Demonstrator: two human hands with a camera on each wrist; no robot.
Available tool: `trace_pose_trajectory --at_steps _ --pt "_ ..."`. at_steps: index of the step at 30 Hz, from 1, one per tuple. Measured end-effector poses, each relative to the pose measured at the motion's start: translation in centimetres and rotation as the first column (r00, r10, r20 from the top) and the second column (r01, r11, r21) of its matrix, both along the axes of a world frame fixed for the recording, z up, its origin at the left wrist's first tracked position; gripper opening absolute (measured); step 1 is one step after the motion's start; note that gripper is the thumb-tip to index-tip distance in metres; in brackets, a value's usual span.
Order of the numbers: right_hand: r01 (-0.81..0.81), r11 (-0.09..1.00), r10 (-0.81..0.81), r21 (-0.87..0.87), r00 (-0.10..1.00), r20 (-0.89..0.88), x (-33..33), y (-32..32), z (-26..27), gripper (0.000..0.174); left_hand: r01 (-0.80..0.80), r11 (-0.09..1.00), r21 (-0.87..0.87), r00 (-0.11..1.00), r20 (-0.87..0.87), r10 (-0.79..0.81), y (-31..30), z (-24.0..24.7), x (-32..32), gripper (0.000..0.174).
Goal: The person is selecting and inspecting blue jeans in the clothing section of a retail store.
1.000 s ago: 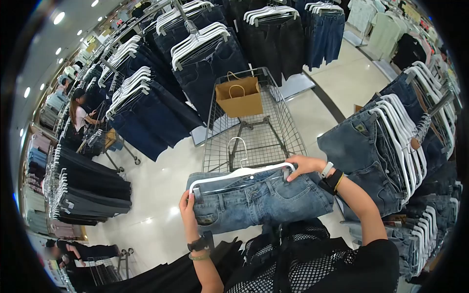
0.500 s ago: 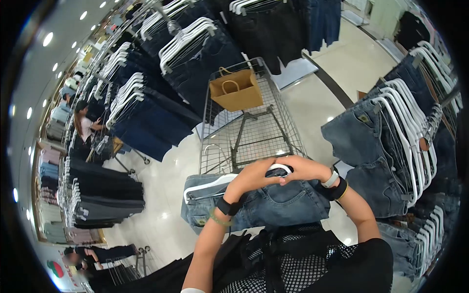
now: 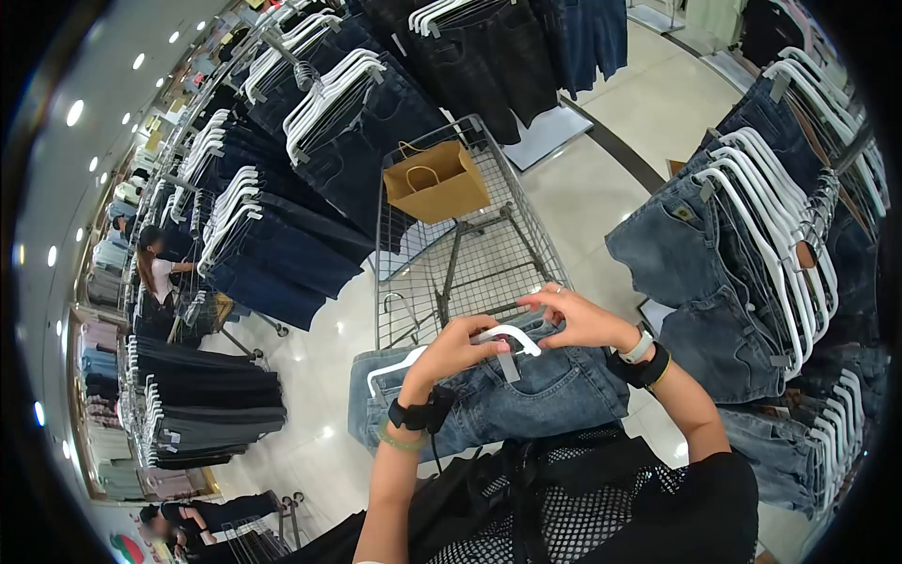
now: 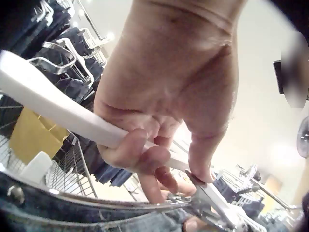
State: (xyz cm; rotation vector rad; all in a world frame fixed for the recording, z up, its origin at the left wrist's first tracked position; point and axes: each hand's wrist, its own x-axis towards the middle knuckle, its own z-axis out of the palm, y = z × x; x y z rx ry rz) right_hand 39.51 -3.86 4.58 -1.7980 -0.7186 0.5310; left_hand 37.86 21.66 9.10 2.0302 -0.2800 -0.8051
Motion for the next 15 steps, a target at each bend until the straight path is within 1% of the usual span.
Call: trace_pose_trajectory --at_steps 1,2,3,5,6,8,9,11,12,13,15 --pt "0.036 0.999 -0.036 0.017 0.999 0.013 0.0 0.0 0.0 0.054 -0.041 0.987 -0.153 0.999 0.023 0.045 -0.1 -0.3 -0.1 0.028" --pt "0.073 0.997 -0.074 0.034 0.997 0.026 -0.1 0.0 0.0 0.048 -0.076 0.95 -0.304 0.995 0.039 0.092 -0.2 -0.4 -0.2 0.028" --pt "0.072 0.997 -0.073 0.035 0.997 0.027 0.0 0.1 -0.4 0.048 -0.076 0.95 -0.303 0.995 0.041 0.093 0.0 0.0 -0.1 0.028" --pt "0.051 0.998 -0.049 0.045 0.998 -0.05 0.1 0.2 -1.5 0.037 -0.012 0.994 -0.112 0.999 -0.039 0.008 0.6 1.3 0.3 0.031" --pt "0.05 0.998 -0.048 0.044 0.998 -0.049 0.0 0.3 -1.3 0.037 -0.013 0.994 -0.113 0.999 -0.038 0.008 0.8 1.4 0.4 0.031" --pt "0.128 0.987 -0.12 0.095 0.989 -0.088 -0.4 0.5 -0.5 0.028 -0.003 0.997 -0.072 1.0 -0.003 0.002 1.2 1.5 0.4 0.033" --pt "0.127 0.987 -0.119 0.095 0.989 -0.087 -0.7 0.6 0.1 0.028 -0.004 0.997 -0.072 1.0 -0.002 0.004 1.2 1.6 0.3 0.033" --pt "0.122 0.99 -0.117 0.071 0.99 -0.075 -1.2 0.6 1.3 0.028 -0.212 0.965 -0.152 0.973 0.061 0.223 1.2 2.0 0.1 0.03" --pt "0.124 0.99 -0.118 0.072 0.99 -0.075 -1.4 0.8 1.3 0.028 -0.207 0.97 -0.126 0.968 0.119 0.222 1.5 1.6 0.3 0.029" --pt "0.133 0.989 -0.128 0.071 0.989 -0.07 -1.6 0.9 1.4 0.028 -0.204 0.971 -0.124 0.969 0.118 0.219 1.6 1.4 0.2 0.029" --pt "0.143 0.987 -0.139 0.068 0.988 -0.065 -2.0 1.1 1.9 0.027 -0.271 0.954 -0.129 0.943 0.161 0.29 1.3 1.3 0.0 0.028"
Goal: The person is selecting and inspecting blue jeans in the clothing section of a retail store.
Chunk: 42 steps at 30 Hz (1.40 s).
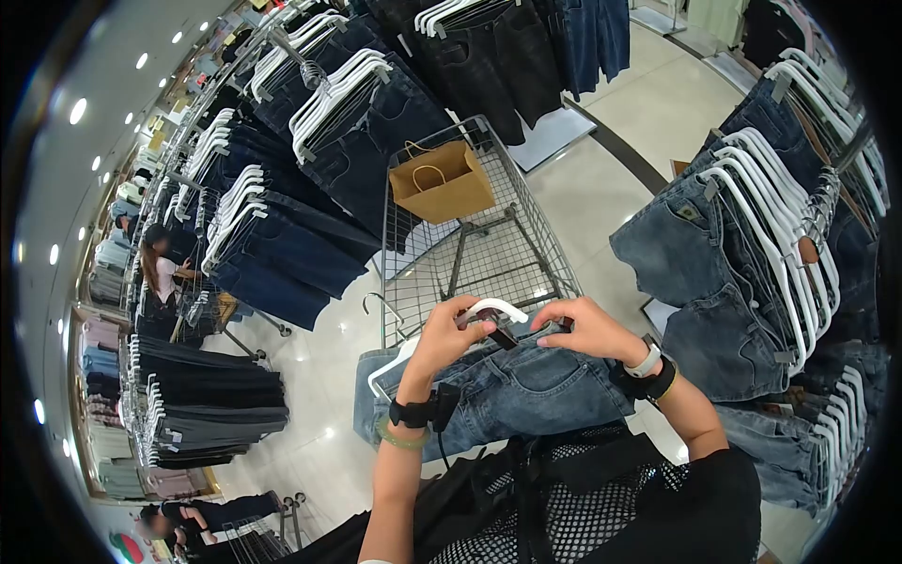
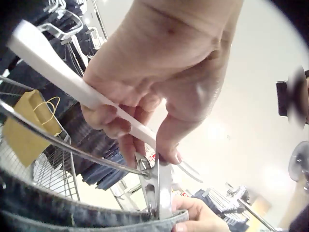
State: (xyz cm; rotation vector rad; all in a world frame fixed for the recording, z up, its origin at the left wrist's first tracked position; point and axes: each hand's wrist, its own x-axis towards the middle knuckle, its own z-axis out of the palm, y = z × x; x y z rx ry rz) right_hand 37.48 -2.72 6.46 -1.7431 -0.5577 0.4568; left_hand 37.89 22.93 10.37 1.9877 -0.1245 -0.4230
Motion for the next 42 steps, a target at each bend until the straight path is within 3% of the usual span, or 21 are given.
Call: trace_pose_trajectory --at_steps 4,6,13,18,21,28,30,33,36,40,42 --pt "0.026 0.999 -0.026 0.025 1.0 0.003 -0.3 0.3 0.9 0.028 -0.011 0.998 0.056 0.995 0.099 0.005 -0.6 -1.1 -0.4 0.027" --pt "0.025 1.0 -0.025 0.019 1.0 -0.011 -0.4 0.3 0.9 0.028 -0.101 0.994 0.042 0.978 0.188 0.092 -1.0 -1.5 -0.7 0.024" --pt "0.023 0.999 -0.022 0.036 1.0 -0.022 -0.8 0.7 1.3 0.028 -0.127 0.984 0.129 0.971 0.22 0.096 -1.1 -1.6 -0.8 0.02" --pt "-0.005 0.999 0.004 0.042 1.0 0.025 -1.0 0.9 1.8 0.025 -0.178 0.975 0.132 0.93 0.345 0.123 -1.4 -3.4 -0.9 0.017" --pt "0.025 1.0 -0.025 -0.003 1.0 0.014 -1.0 1.1 1.8 0.024 -0.166 0.984 0.07 0.953 0.268 0.142 -0.9 -3.3 -0.7 0.017" --pt "0.21 0.973 -0.216 0.093 0.975 0.053 -1.6 2.2 0.3 0.024 -0.143 0.985 0.1 0.959 0.259 0.113 -1.1 -3.0 -1.0 0.018" --pt "0.276 0.951 -0.284 0.143 0.958 0.04 -1.8 2.3 0.0 0.025 -0.143 0.982 0.121 0.94 0.328 0.096 -1.2 -3.8 -1.1 0.02" --pt "0.319 0.945 -0.319 0.076 0.948 -0.009 -1.9 2.4 -0.1 0.027 -0.136 0.977 0.164 0.908 0.415 0.057 -1.3 -3.6 -1.2 0.022" --pt "0.313 0.947 -0.311 0.071 0.95 -0.031 -1.8 2.4 0.2 0.027 -0.149 0.983 0.108 0.942 0.317 0.108 -1.0 -3.7 -1.1 0.024" --pt "0.362 0.932 -0.362 0.028 0.932 0.007 -1.8 3.0 0.0 0.026 -0.183 0.977 0.11 0.931 0.338 0.137 -1.1 -3.9 -1.0 0.025" --pt "0.395 0.918 -0.396 0.023 0.918 0.037 -1.8 3.3 -0.2 0.025 -0.179 0.951 0.253 0.883 0.467 0.042 -1.5 -3.3 -1.3 0.027"
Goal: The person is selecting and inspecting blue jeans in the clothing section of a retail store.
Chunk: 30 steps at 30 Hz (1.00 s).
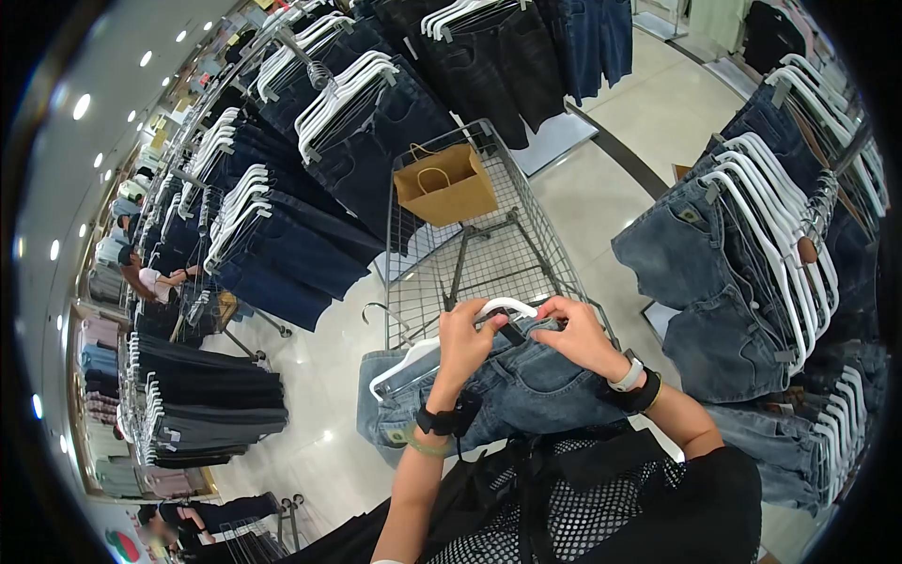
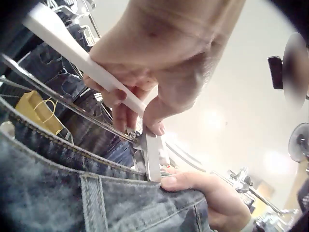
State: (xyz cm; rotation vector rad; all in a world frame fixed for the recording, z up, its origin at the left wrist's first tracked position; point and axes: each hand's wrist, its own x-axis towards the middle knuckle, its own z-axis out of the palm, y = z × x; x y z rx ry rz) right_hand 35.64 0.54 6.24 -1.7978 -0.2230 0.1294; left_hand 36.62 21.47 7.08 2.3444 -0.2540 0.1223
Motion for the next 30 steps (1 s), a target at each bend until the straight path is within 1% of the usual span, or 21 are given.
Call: trace_pose_trajectory --at_steps 1,3,4,5,6,7,8,11,12,14,16,17,19,21,22,23,25,26,27,29,30 --pt "-0.01 1.0 0.009 -0.027 1.0 -0.024 0.1 -0.1 0.0 0.025 -0.002 1.0 0.0 1.0 0.001 0.002 0.0 0.2 0.0 0.027" --pt "-0.02 0.998 0.018 -0.054 0.999 -0.046 0.3 -0.3 -0.1 0.025 0.013 0.987 -0.161 0.967 -0.251 -0.054 0.3 0.5 0.2 0.031" --pt "-0.077 0.994 0.073 -0.075 0.996 -0.057 0.5 -0.6 -0.1 0.025 0.013 0.987 -0.161 0.967 -0.25 -0.053 0.6 0.6 0.5 0.031" --pt "-0.134 0.986 0.128 -0.095 0.989 -0.069 0.6 -0.8 -0.1 0.025 0.068 0.972 -0.223 0.935 -0.326 -0.14 1.1 0.8 1.0 0.031" --pt "-0.134 0.986 0.128 -0.096 0.989 -0.069 0.7 -1.0 0.0 0.025 0.117 0.95 -0.289 0.891 -0.392 -0.229 1.5 1.3 1.4 0.031" --pt "-0.152 0.986 0.146 -0.064 0.986 -0.085 0.8 -1.1 0.2 0.025 0.122 0.95 -0.287 0.863 -0.442 -0.244 1.7 1.9 1.6 0.033" --pt "-0.165 0.986 0.161 -0.028 0.982 -0.1 0.8 -1.2 0.4 0.025 0.129 0.951 -0.283 0.861 -0.443 -0.248 1.6 2.4 1.6 0.033" --pt "-0.197 0.978 0.19 -0.07 0.978 -0.091 0.9 -1.3 0.5 0.025 0.166 0.944 -0.284 0.859 -0.429 -0.28 1.5 2.6 1.5 0.031" --pt "-0.194 0.979 0.187 -0.069 0.978 -0.093 0.9 -1.4 0.5 0.025 0.143 0.945 -0.295 0.867 -0.423 -0.263 1.6 2.4 1.4 0.031" --pt "-0.191 0.979 0.189 -0.069 0.981 -0.036 0.7 -1.3 0.7 0.026 0.12 0.944 -0.306 0.873 -0.42 -0.247 1.4 2.0 1.2 0.03" --pt "-0.182 0.98 0.18 -0.081 0.983 -0.032 0.7 -1.3 1.0 0.025 0.09 0.982 -0.168 0.938 -0.317 -0.14 0.9 1.8 0.8 0.022" --pt "-0.176 0.98 0.174 -0.094 0.984 -0.025 0.6 -1.3 1.0 0.025 0.093 0.982 -0.166 0.937 -0.32 -0.143 0.7 1.9 0.6 0.022" --pt "-0.168 0.981 0.167 -0.096 0.986 -0.012 0.5 -1.1 0.9 0.024 0.088 0.988 -0.129 0.979 -0.174 -0.11 0.3 2.0 0.3 0.019" --pt "-0.162 0.982 0.163 -0.099 0.987 0.003 0.5 -1.1 0.9 0.023 0.084 0.989 -0.12 0.984 -0.147 -0.102 0.0 2.0 0.1 0.019" --pt "-0.159 0.982 0.157 -0.101 0.987 -0.024 0.5 -1.1 0.9 0.023 0.079 0.991 -0.112 0.989 -0.119 -0.092 0.0 2.0 0.1 0.019" --pt "-0.156 0.982 0.151 -0.104 0.987 -0.052 0.5 -1.1 0.9 0.023 0.08 0.99 -0.112 0.989 -0.119 -0.093 0.0 2.1 0.1 0.019" --pt "-0.148 0.983 0.143 -0.11 0.989 -0.047 0.4 -1.0 1.0 0.023 0.054 0.995 -0.087 0.983 -0.171 -0.068 -0.2 2.3 0.2 0.02" --pt "-0.14 0.983 0.136 -0.116 0.99 -0.043 0.3 -1.0 1.1 0.023 0.057 0.995 -0.087 0.983 -0.17 -0.071 -0.4 2.2 0.1 0.02" --pt "-0.138 0.984 0.134 -0.116 0.99 -0.041 0.3 -1.0 0.9 0.023 0.067 0.994 -0.082 0.989 -0.126 -0.077 -0.6 1.7 0.0 0.021" --pt "-0.117 0.992 0.114 -0.053 0.992 -0.052 0.3 -0.9 0.0 0.022 0.091 0.991 -0.094 0.994 -0.044 -0.096 -0.8 0.9 -0.3 0.023" --pt "-0.118 0.992 0.115 -0.053 0.992 -0.05 0.2 -0.9 -0.4 0.022 0.091 0.991 -0.094 0.995 -0.042 -0.095 -0.9 0.9 -0.4 0.023"
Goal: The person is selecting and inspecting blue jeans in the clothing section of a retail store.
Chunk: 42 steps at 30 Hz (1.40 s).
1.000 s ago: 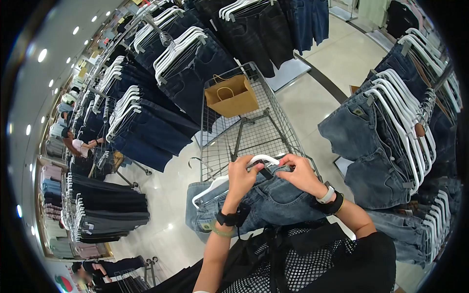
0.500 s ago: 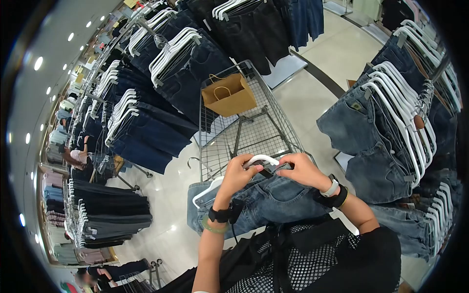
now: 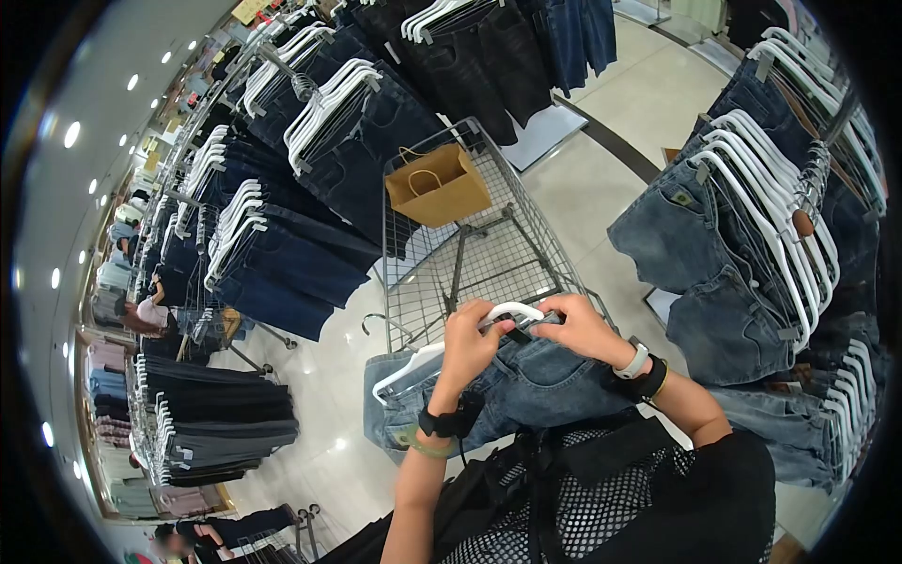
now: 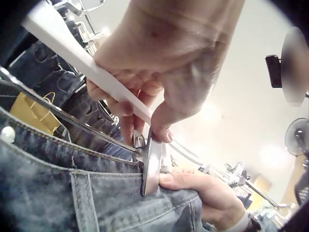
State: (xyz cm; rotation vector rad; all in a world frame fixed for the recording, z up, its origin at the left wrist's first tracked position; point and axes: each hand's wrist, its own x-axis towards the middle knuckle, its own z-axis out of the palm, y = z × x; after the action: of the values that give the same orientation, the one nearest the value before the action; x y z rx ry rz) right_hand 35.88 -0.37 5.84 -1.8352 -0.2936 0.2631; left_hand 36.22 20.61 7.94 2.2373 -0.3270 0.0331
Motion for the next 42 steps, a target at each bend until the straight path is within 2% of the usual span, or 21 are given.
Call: trace_pose_trajectory --at_steps 5,8,11,14,15,16,18,19,20,22,24,26,27,28,30,32,34,36,38,40,42 --pt "0.031 0.981 -0.003 0.191 0.989 -0.145 -0.2 -0.2 -1.5 0.021 -0.004 1.0 0.03 1.0 -0.025 0.005 -0.2 -0.9 -0.4 0.025" --pt "-0.037 0.984 0.074 0.172 0.974 -0.213 0.0 -0.7 -1.9 0.029 0.018 0.998 0.056 0.997 -0.069 -0.014 0.0 -0.3 -0.2 0.026" --pt "-0.12 0.936 0.123 0.331 0.992 0.011 0.4 -0.4 -1.8 0.04 0.073 0.995 -0.066 0.992 -0.1 -0.08 -0.2 0.0 -0.2 0.032" --pt "-0.29 0.89 0.354 0.352 0.926 -0.13 2.1 -0.2 -1.3 0.045 0.076 0.995 -0.071 0.996 -0.042 -0.079 -0.9 -1.4 -1.0 0.04" --pt "-0.327 0.924 0.361 0.196 0.917 -0.172 2.3 0.1 0.3 0.041 0.079 0.995 -0.062 0.995 -0.05 -0.082 -1.1 -1.6 -1.5 0.05" --pt "-0.342 0.919 0.375 0.194 0.912 -0.166 2.5 0.7 1.2 0.041 0.063 0.996 -0.062 0.997 -0.044 -0.066 -1.1 -1.1 -2.1 0.05" --pt "-0.379 0.921 0.371 -0.085 0.924 -0.097 2.5 1.6 2.5 0.041 0.093 0.995 -0.035 0.981 0.174 -0.086 -1.2 -0.1 -3.5 0.059" --pt "-0.422 0.866 0.436 -0.268 0.9 -0.006 2.8 2.2 0.8 0.048 0.061 0.997 -0.057 0.985 0.163 -0.051 -0.8 -0.1 -4.2 0.063" --pt "-0.422 0.863 0.438 -0.278 0.899 -0.003 2.4 2.3 0.6 0.048 0.06 0.996 -0.064 0.984 0.171 -0.048 -0.1 0.2 -5.1 0.063" --pt "-0.384 0.872 0.421 -0.304 0.904 0.068 1.3 3.1 1.9 0.048 -0.066 0.992 -0.112 0.983 0.162 0.084 2.3 1.0 -7.3 0.059" --pt "-0.402 0.849 0.406 -0.344 0.912 -0.062 1.0 3.2 2.9 0.044 -0.238 0.97 0.048 0.949 0.225 0.222 6.3 0.5 -10.0 0.054" --pt "-0.401 0.905 0.415 -0.145 0.905 0.088 0.4 2.9 1.9 0.039 -0.516 0.85 0.103 0.838 0.269 0.475 11.0 -1.0 -13.2 0.049" --pt "-0.37 0.922 0.387 -0.117 0.902 0.19 -0.2 2.9 2.1 0.035 -0.649 0.76 -0.038 0.738 0.211 0.641 13.1 -2.3 -14.6 0.053" --pt "-0.342 0.935 0.354 -0.092 0.889 0.289 -0.7 2.8 2.6 0.032 -0.721 0.674 0.163 0.681 0.352 0.643 15.8 -3.3 -16.1 0.06" --pt "-0.274 0.959 0.282 -0.071 0.9 0.333 -2.1 2.2 5.7 0.03 -0.773 0.63 0.08 0.624 0.275 0.731 19.8 -6.2 -18.4 0.067" --pt "-0.225 0.974 0.222 -0.039 0.897 0.383 -3.8 0.2 8.8 0.029 -0.708 0.692 -0.142 0.702 -0.024 0.712 19.8 -4.8 -19.3 0.067" --pt "-0.108 0.994 0.109 -0.033 0.855 0.507 -5.7 -2.2 11.4 0.025 -0.635 0.745 -0.203 0.766 -0.047 0.641 19.8 -5.0 -19.5 0.066" --pt "0.061 0.997 -0.032 -0.039 0.859 0.512 -8.3 -5.8 14.0 0.022 -0.585 0.76 -0.282 0.811 -0.202 0.549 19.7 -5.2 -19.3 0.067" --pt "0.224 0.971 -0.235 0.079 0.848 0.475 -11.4 -9.7 15.6 0.023 -0.564 0.785 -0.256 0.825 -0.134 0.549 18.2 -4.8 -18.3 0.064" --pt "0.435 0.879 -0.47 0.195 0.722 0.508 -14.9 -13.1 16.4 0.027 -0.551 0.825 -0.124 0.831 -0.173 0.528 16.1 -3.1 -16.9 0.053" --pt "0.582 0.778 -0.59 0.237 0.546 0.594 -18.2 -17.0 15.8 0.032 -0.376 0.925 -0.059 0.927 -0.029 0.375 14.0 -1.9 -14.9 0.036"
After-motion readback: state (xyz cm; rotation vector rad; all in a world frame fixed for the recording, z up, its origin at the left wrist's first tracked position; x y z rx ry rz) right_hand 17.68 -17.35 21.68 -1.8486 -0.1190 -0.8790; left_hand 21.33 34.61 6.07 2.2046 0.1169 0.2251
